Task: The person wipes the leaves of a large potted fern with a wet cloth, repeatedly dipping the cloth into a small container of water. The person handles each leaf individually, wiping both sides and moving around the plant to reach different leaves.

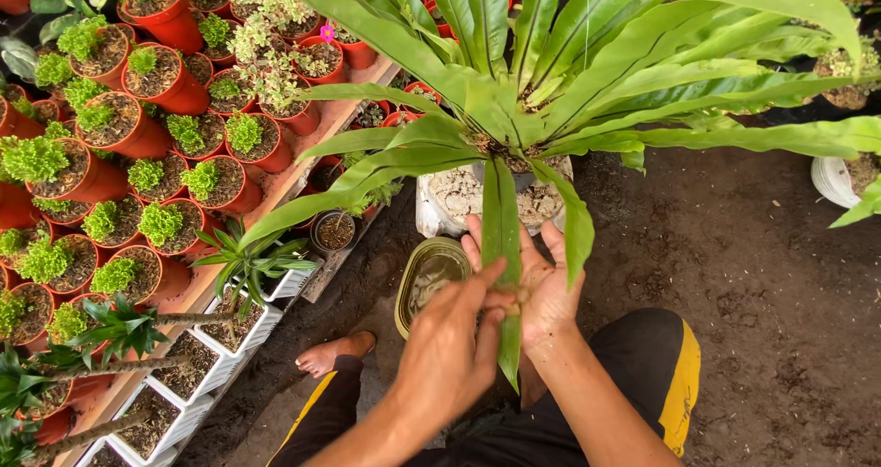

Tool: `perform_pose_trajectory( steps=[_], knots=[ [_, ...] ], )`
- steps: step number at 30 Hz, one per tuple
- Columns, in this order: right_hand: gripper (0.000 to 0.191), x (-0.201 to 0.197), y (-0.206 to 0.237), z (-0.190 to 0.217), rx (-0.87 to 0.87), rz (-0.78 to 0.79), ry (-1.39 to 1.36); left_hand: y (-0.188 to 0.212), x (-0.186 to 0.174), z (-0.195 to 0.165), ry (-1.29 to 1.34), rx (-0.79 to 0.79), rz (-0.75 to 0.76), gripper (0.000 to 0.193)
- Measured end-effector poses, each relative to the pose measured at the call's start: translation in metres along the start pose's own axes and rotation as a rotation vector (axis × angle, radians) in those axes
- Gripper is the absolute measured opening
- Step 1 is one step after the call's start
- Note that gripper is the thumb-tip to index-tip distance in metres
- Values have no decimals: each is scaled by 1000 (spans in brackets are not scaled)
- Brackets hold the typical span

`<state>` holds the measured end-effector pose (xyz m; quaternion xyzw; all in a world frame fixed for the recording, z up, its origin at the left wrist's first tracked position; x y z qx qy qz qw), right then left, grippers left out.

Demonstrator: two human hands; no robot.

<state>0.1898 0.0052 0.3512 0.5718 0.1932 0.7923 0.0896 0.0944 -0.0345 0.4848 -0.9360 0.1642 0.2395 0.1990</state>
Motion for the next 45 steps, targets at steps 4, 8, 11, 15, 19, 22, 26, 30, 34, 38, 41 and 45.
perform_pose_trajectory(
  steps=[4, 8, 11, 15, 19, 22, 26, 30, 34, 38, 41, 45],
  knots=[
    [71, 24, -7, 1, -39, 136, -372, 30, -6, -3, 26, 6, -194, 47],
    [70, 37, -14, -2, -20, 196, -616, 64, 4, 7, 75, 21, -436, 38],
    [67, 41, -21, -4, -26, 219, -600, 92, 18, 23, 256, 25, -583, 34],
    [63, 9, -26, -2, -141, 101, -200, 127, 16, 77, 589, -25, -746, 26],
    [58, -77, -15, 46, -325, -386, 131, 144, 18, 201, 450, -575, -601, 23],
    [50, -77, -14, 115, -643, -337, 378, 136, 38, 290, 126, -758, -275, 28],
    [48, -4, -45, 157, -724, 33, 859, 109, 89, 375, -81, -711, -70, 25],
    [54, 76, -63, 164, -813, 301, 1297, 89, 136, 430, -225, -750, -35, 21],
    [40, 105, -73, 164, -934, 282, 1548, 77, 169, 461, -352, -800, 73, 25],
    [23, 97, -99, 186, -913, 197, 1467, 63, 183, 474, -402, -806, 115, 25],
    [23, 83, -109, 211, -871, 194, 1380, 57, 186, 482, -421, -828, 97, 24],
    [22, 62, -125, 237, -759, 145, 1287, 57, 186, 492, -442, -855, 76, 23]
  ],
)
Point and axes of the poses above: each hand's wrist, its own y-axis away from the middle knuckle, its own x-axis out of the palm, z = x × y, the point moved 10 cm from there along -y, towards the middle knuckle, and after that the axes turned 1 degree about y, right-handed, at the moved point
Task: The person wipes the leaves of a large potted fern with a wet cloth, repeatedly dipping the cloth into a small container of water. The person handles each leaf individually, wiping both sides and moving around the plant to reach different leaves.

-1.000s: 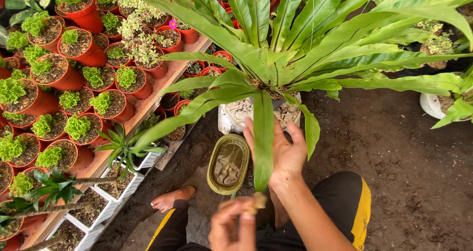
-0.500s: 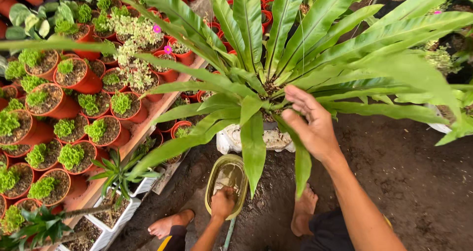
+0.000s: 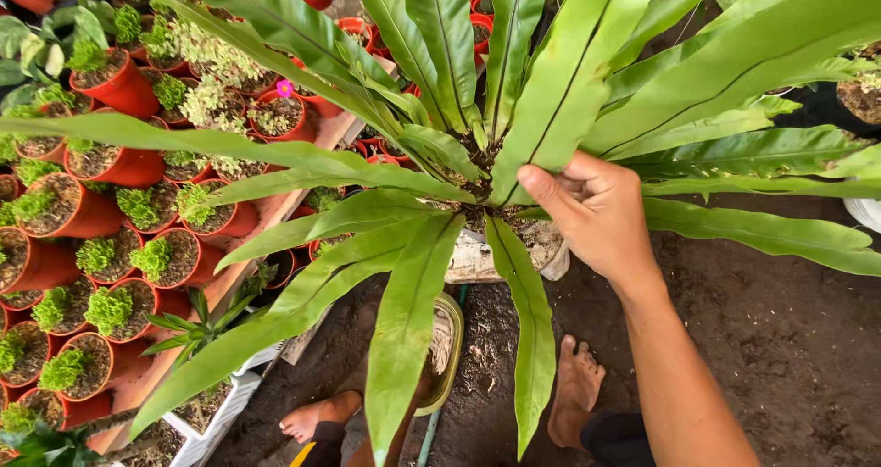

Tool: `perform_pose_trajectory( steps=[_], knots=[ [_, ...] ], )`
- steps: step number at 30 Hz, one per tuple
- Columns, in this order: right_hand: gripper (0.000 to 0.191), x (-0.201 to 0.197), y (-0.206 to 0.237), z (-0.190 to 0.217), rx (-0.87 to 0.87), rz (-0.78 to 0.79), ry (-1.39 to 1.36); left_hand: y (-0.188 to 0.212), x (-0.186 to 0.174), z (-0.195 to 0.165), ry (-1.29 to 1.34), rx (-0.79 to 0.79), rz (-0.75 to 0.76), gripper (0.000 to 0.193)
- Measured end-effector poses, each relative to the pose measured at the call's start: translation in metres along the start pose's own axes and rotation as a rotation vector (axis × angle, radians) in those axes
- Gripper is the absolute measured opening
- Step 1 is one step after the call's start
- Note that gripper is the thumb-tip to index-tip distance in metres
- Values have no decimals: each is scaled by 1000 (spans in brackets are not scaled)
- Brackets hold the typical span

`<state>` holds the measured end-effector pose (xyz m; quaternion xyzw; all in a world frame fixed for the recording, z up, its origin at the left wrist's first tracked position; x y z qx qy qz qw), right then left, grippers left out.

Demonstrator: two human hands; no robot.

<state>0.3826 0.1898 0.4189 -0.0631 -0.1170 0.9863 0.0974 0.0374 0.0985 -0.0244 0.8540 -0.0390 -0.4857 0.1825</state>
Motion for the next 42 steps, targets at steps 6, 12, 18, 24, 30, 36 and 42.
perform_pose_trajectory(
  steps=[6, 12, 18, 24, 30, 36, 42],
  knots=[
    [21, -6, -1, -7, -65, 10, -119, -3, -1, 19, 65, -9, -81, 23],
    [17, -5, -1, -13, -49, -13, -137, 11, -45, 13, 242, 22, -218, 22],
    [24, -8, 0, -19, -72, -12, -78, 66, -136, -63, 487, 99, -283, 22],
    [21, -6, 0, -23, -40, 49, -168, 148, -243, -220, 631, 408, -228, 22],
    [19, -5, 1, -13, -123, 67, -202, 173, -326, -377, 497, 1009, -603, 23],
    [25, -9, 0, -32, -2, 56, -420, 143, -308, -417, 249, 1221, -743, 37],
    [29, -14, -4, -36, -14, 53, -374, 127, -276, -414, -62, 1206, -491, 36]
  ],
)
Point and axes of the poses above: each hand's wrist, its own y-axis away from the middle knuckle, its own x-axis out of the palm, z = x × y, the point moved 10 cm from there along -y, towards the middle knuckle, and after that the axes turned 1 degree about y, right-handed, at the moved point
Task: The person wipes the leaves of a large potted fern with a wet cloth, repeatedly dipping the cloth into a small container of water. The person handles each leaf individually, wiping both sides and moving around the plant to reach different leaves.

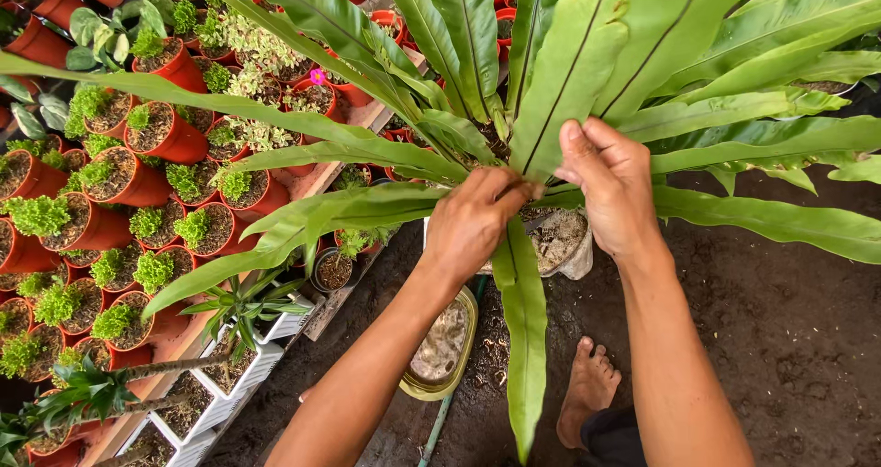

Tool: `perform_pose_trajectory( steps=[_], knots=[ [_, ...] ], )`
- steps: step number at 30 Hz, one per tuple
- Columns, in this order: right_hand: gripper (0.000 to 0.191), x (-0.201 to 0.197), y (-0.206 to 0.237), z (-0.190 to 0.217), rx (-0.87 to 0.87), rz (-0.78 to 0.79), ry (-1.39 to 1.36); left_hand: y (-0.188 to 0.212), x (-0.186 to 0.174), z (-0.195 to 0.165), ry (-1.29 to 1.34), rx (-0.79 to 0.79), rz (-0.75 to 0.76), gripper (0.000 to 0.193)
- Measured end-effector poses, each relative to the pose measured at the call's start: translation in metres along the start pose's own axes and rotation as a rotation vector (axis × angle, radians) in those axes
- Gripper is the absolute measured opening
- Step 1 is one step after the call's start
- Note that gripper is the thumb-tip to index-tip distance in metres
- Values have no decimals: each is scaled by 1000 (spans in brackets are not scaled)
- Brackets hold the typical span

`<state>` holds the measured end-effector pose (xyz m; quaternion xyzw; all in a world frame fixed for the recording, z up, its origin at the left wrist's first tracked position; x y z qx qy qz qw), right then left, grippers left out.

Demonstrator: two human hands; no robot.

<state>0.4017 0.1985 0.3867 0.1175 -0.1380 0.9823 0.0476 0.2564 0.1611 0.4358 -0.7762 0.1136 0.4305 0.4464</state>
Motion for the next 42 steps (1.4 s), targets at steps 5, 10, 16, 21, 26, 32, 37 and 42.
perform_pose_trajectory(
  steps=[5, 10, 16, 21, 26, 32, 37, 42],
  knots=[
    [35, 11, 2, 8, -52, 35, 85, 9, -33, -6, 90, 32, -281, 30],
    [35, 18, 6, 8, -63, 63, 113, 9, -13, -11, -74, -25, -25, 37],
    [34, 14, 9, 2, -32, 57, 142, 11, -53, -31, 47, 8, -280, 31],
    [18, 17, 6, -2, 2, 145, -192, -1, -52, -30, -18, 74, -336, 33],
    [17, -3, 7, -12, 59, 39, -269, -8, -2, -23, -149, 173, 40, 34],
    [19, 5, 5, -12, 45, 104, -191, 3, -33, -21, -70, 190, -206, 23],
    [22, 6, 3, -9, 29, 89, -210, 5, -9, -7, -152, 180, -106, 31],
    [19, 2, 3, -9, 26, 46, -222, 9, 48, 18, -204, 86, 164, 32]
  ],
)
Point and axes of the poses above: each hand's wrist, its own y-axis away from the middle knuckle, its own x-axis out of the palm, z = x × y, the point moved 10 cm from there along -y, towards the middle knuckle, and after that the axes turned 1 degree about y, right-handed, at the moved point
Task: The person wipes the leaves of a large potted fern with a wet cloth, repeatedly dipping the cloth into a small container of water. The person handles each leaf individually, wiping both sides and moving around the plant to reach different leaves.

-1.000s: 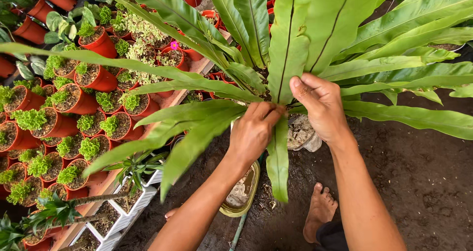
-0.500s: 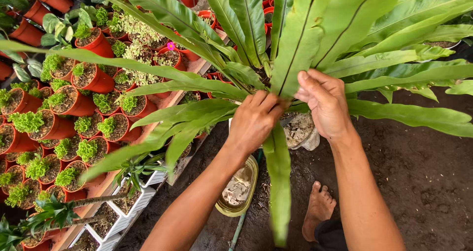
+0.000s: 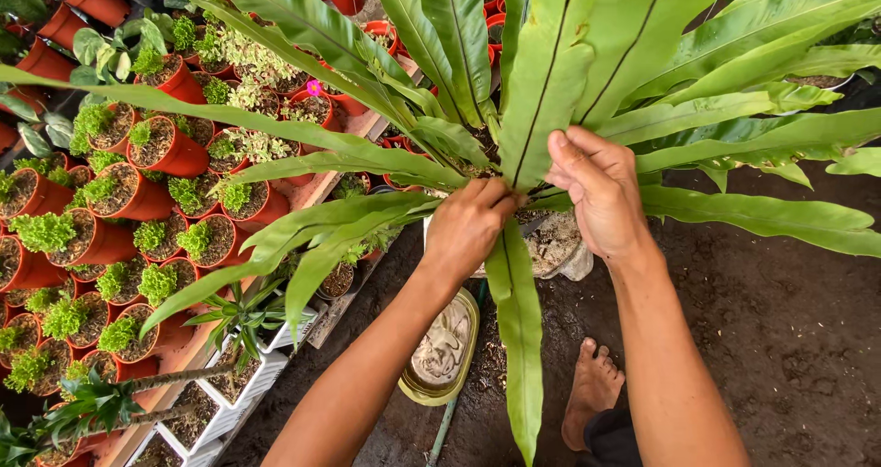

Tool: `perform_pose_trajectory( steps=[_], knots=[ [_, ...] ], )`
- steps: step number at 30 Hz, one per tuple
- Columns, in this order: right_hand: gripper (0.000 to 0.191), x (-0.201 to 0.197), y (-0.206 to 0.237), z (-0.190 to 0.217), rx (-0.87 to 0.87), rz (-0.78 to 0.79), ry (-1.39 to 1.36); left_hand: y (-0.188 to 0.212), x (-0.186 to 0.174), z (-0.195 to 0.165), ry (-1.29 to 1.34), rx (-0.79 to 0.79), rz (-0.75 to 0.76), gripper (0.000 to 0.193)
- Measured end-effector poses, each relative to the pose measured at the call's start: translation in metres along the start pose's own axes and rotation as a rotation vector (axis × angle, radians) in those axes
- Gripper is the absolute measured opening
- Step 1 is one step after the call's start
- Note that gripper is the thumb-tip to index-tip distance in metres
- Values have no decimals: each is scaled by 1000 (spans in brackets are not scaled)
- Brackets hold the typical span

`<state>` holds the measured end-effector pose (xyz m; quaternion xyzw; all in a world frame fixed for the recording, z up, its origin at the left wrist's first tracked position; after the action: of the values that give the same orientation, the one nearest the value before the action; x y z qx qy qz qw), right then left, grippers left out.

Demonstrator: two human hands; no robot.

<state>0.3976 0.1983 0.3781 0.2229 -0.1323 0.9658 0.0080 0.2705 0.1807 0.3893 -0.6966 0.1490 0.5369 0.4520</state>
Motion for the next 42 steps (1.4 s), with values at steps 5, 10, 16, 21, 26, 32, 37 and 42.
perform_pose_trajectory(
  steps=[5, 10, 16, 21, 26, 32, 37, 42],
  knots=[
    [25, 1, 3, -1, -1, 28, 49, -1, 26, 8, -121, -103, 191, 15],
    [25, -3, 4, -1, 3, 23, 8, 1, 1, 1, 97, -47, -36, 25],
    [27, 0, 5, -4, 5, 44, 43, -2, 35, 3, -106, 17, 127, 22],
    [32, -1, 6, -1, -10, 57, 163, -3, 4, 1, -35, -51, 107, 22],
    [21, 11, 20, -1, 12, 224, 221, 44, -86, -14, 321, -242, 20, 23],
    [21, 20, 49, 8, 0, 363, 85, 154, -103, 2, 426, -628, 91, 21],
    [26, 1, 60, -11, 131, 285, 243, 275, -5, 51, 604, -1059, 158, 41],
    [35, -6, 61, -38, 274, 363, 211, 357, 129, 70, 326, -1046, 435, 26]
  ],
)
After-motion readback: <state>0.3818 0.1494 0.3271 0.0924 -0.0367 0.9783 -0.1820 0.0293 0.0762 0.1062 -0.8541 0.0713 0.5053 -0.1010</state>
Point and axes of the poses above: each hand's wrist, its own y-axis away from the middle knuckle, its own x-axis out of the palm, z = x × y, the point moved 10 cm from there along -y, towards the middle knuckle, and after that the axes turned 1 degree about y, right-handed, at the moved point
